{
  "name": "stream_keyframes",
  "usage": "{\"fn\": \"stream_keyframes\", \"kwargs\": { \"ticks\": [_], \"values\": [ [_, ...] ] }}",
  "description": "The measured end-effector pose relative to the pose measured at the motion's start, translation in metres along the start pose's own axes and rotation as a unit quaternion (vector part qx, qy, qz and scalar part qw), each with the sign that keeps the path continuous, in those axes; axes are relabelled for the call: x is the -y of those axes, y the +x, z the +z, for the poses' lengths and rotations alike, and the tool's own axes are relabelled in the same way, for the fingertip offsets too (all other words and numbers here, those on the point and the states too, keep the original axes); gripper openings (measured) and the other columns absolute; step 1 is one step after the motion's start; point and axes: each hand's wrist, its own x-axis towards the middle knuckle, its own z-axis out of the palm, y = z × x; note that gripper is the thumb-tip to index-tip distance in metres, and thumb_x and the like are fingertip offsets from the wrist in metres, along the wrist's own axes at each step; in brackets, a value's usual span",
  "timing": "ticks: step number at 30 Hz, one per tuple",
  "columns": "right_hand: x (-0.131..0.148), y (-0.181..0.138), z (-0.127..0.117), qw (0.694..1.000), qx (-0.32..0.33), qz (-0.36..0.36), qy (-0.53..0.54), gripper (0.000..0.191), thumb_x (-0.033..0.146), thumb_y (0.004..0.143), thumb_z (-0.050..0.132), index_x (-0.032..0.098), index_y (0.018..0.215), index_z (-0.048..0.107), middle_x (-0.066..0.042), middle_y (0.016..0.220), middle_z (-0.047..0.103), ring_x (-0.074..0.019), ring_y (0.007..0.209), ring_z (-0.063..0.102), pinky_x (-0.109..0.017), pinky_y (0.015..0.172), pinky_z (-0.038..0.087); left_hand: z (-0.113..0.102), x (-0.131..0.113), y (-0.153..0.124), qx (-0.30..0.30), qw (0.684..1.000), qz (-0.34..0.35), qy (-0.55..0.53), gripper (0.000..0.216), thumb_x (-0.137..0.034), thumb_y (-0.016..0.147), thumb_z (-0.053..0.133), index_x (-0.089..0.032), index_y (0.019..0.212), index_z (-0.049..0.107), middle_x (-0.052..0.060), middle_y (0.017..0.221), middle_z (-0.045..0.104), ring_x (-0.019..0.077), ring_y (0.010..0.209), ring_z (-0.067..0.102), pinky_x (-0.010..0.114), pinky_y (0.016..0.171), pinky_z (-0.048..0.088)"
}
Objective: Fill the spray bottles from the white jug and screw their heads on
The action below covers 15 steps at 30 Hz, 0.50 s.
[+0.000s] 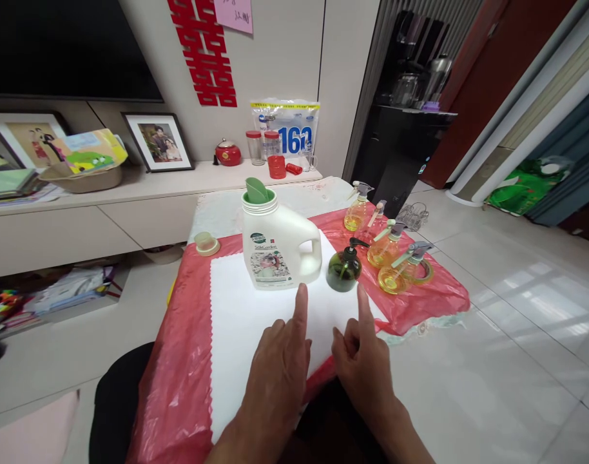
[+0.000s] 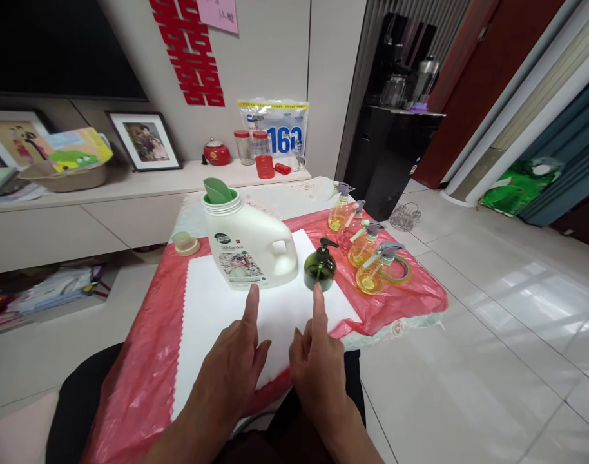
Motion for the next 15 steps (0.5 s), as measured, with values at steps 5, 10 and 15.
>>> {"fn": "stream_keyframes", "kwargs": {
  "ticks": [5,10,15],
  "values": [
    [0.015,-0.002,-0.011,0.986,-0.103,-0.121,-0.057,0.082,0.009,0.094,0.049,0.02,0.164,0.009,0.013,0.053,0.036,-0.0093,0.036,0.033,-0.02,0.038,0.033,-0.013,-0.017,0.009,-0.102,0.993,0.062,-0.013,0.084,-0.008,0.098,0.044,-0.02,0.162,-0.01,-0.001,0.075,0.057,0.0186,0.068,0.053,0.031,0.066,0.049],
    [0.014,0.001,-0.01,0.975,-0.141,-0.137,-0.104,0.086,0.007,0.093,0.051,0.022,0.164,0.005,0.013,0.051,0.039,-0.0097,0.035,0.034,-0.021,0.038,0.036,-0.005,-0.016,0.011,-0.125,0.989,0.082,0.011,0.083,-0.006,0.098,0.042,-0.02,0.162,-0.01,-0.001,0.075,0.058,0.0182,0.066,0.052,0.03,0.061,0.046],
    [0.004,0.004,-0.004,0.979,-0.095,-0.103,-0.147,0.076,0.008,0.094,0.043,0.015,0.163,0.014,0.012,0.05,0.04,-0.0112,0.035,0.04,-0.021,0.038,0.036,0.012,-0.003,0.006,-0.033,0.998,0.032,0.036,0.087,-0.001,0.092,0.038,-0.021,0.163,-0.009,-0.004,0.067,0.052,0.017,0.06,0.051,0.029,0.059,0.046]
  ]
}}
